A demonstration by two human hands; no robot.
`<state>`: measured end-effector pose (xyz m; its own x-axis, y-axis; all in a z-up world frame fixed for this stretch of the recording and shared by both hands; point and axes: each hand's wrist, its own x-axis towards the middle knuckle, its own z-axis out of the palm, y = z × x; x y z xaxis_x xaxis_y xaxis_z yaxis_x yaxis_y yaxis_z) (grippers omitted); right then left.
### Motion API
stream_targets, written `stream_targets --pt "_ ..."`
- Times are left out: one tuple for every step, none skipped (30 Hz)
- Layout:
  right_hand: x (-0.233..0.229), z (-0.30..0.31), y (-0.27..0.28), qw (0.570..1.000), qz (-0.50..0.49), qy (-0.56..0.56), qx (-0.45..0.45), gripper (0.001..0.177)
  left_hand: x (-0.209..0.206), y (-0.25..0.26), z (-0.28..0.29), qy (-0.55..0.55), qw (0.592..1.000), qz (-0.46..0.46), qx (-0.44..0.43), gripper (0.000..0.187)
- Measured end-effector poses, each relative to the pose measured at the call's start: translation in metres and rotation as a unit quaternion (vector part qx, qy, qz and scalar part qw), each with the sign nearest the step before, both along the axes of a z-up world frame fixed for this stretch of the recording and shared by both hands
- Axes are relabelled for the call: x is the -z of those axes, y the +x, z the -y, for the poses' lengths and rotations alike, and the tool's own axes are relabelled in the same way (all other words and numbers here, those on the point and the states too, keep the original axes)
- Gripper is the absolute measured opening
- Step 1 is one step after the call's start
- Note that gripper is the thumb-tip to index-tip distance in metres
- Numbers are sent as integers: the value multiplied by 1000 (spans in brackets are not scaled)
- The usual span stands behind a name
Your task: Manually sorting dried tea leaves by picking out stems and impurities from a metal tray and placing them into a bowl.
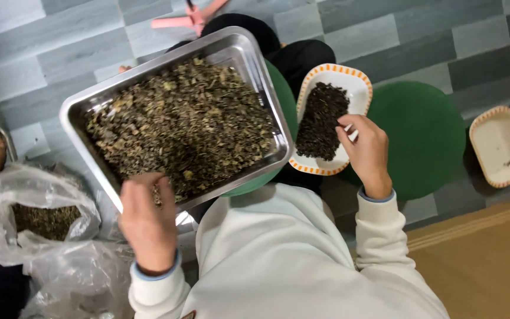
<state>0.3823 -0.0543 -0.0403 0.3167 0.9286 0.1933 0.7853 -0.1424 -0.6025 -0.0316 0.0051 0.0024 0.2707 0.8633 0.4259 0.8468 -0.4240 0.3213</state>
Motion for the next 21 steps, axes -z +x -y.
stream_targets --pt "1 2 1 1000 -2 -1 7 15 -2 14 0 -1 1000 -2 7 23" --pt "2 3 3 1000 -6 7 7 18 -3 28 1 -7 999 17 35 22" --pt "3 5 4 1000 -10 14 6 21 -5 42 2 -14 997 35 62 20" --pt "6 8 7 1000 -11 13 11 21 -8 50 1 -15 997 33 66 20" --pt "10 12 10 1000 -16 18 17 16 -11 58 -1 -12 995 29 90 18" --pt "14 15 14 999 -20 23 23 11 -14 67 -3 -8 993 25 113 16" --pt "11 16 10 999 -21 24 26 11 -11 71 -3 -8 993 24 117 16" --pt "8 16 8 998 -52 31 25 8 -7 74 -3 -9 991 24 132 15" --pt "5 15 5 996 -83 38 23 10 -3 78 -2 -11 989 25 148 15" --pt "1 14 -4 995 -84 38 26 10 -8 84 -2 -11 988 24 150 15" --pt "-4 12 -13 993 -99 56 10 9 -12 90 -1 -9 987 17 157 14" --pt "-7 11 -22 991 -115 73 -5 11 -17 95 0 -8 986 9 164 13" --pt "-7 8 -26 991 -116 74 -2 11 -15 96 1 -8 986 8 168 13" --pt "-7 3 -30 991 -100 91 -15 11 -14 97 1 -17 985 5 173 12" --pt "-7 -1 -34 990 -83 108 -29 11 -13 97 2 -25 984 3 178 10" --pt "6 -4 -26 990 -85 109 -28 11 -14 95 1 -25 983 1 179 10" --pt "19 -7 -18 991 -71 108 -23 10 -16 93 1 -27 984 0 174 10" --pt "32 -10 -10 993 -56 105 -19 11 -16 92 1 -30 985 1 170 10" --pt "34 -8 -7 993 -57 105 -18 11 -16 89 1 -30 985 0 171 10" --pt "36 -9 -2 997 -17 81 -1 7 -15 89 0 -30 986 7 167 10" --pt "37 -9 3 998 23 57 15 7 -14 88 -1 -29 986 15 162 11"
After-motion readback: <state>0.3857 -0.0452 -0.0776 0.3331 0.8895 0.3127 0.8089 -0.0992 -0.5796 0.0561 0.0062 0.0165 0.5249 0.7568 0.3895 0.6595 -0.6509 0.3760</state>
